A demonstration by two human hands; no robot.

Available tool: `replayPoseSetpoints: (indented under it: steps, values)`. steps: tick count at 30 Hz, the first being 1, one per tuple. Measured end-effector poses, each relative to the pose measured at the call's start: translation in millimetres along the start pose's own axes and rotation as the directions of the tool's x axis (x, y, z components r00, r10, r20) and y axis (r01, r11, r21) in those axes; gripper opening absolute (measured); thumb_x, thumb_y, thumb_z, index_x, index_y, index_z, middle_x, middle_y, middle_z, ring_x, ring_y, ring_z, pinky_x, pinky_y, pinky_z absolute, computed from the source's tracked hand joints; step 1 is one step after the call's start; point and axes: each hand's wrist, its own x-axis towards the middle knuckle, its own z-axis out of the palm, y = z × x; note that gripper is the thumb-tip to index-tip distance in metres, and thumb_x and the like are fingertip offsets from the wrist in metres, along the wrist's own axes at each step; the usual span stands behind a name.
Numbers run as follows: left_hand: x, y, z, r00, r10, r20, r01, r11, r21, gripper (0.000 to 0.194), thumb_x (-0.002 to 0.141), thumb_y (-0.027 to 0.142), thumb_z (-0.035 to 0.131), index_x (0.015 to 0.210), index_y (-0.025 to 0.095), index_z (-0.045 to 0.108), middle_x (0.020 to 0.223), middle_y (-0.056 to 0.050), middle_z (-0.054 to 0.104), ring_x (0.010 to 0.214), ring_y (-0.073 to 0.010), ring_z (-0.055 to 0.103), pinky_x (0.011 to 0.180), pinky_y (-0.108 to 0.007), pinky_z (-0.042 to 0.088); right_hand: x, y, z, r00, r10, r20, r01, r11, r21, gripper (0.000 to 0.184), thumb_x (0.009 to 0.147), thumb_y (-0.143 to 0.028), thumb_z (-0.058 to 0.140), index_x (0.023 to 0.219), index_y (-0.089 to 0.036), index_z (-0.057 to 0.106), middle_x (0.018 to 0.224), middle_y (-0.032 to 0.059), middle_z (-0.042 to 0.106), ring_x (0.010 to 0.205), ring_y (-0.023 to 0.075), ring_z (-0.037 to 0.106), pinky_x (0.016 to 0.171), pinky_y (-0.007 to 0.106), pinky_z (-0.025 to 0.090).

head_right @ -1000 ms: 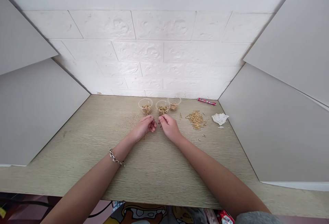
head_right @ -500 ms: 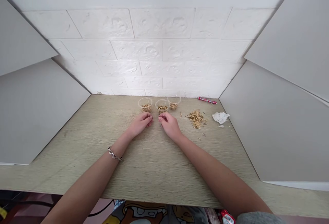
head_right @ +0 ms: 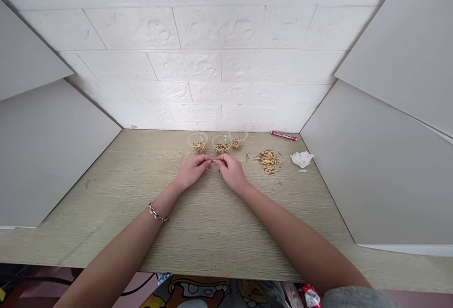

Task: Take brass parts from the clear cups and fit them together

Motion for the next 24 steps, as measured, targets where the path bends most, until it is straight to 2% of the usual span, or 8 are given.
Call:
replayPoseSetpoints:
  steps: [6,17,24]
  values:
    - [-0.7,-2.0,-0.2,1.0,0.001,-0.001,-0.001,1.0,-0.015,0.02,0.078,0.031,0.041,0.08,0.018,0.056,0.067,0.001,0.054,0.058,-0.0113,0.048,0.056,-0.022,0.037,-1.0,0.3,0.5,0.999,-0.038,0.009,0.037,0.999,0.024,0.015,0.077,-0.027,0.039,0.083,-0.018,0.05,0.074,-0.0003,0.058,0.053,0.01,0.049,0.056,0.025,0.04]
    - [-1.5,-0.2,0.3,1.0,0.021,-0.013,-0.02,1.0,0.024,0.018,0.078,0.029,0.041,0.077,0.019,0.056,0.061,0.002,0.05,0.058,-0.0117,0.046,0.055,-0.021,0.034,-2.2,-2.7,-0.3,0.997,-0.06,0.038,0.061,0.998,-0.022,0.014,0.077,-0.026,0.039,0.081,-0.019,0.05,0.072,-0.0004,0.056,0.055,0.0111,0.048,0.057,0.025,0.038]
    - [-2.0,3.0,2.4,0.998,0.013,-0.056,-0.011,0.999,0.036,0.016,0.077,0.026,0.044,0.072,0.019,0.057,0.062,0.002,0.053,0.059,-0.0128,0.047,0.057,-0.022,0.033,-2.5,-3.4,-0.7,0.997,-0.055,0.051,0.056,0.998,-0.02,0.014,0.077,-0.026,0.04,0.081,-0.018,0.051,0.071,-0.0002,0.057,0.056,0.0114,0.048,0.057,0.025,0.038]
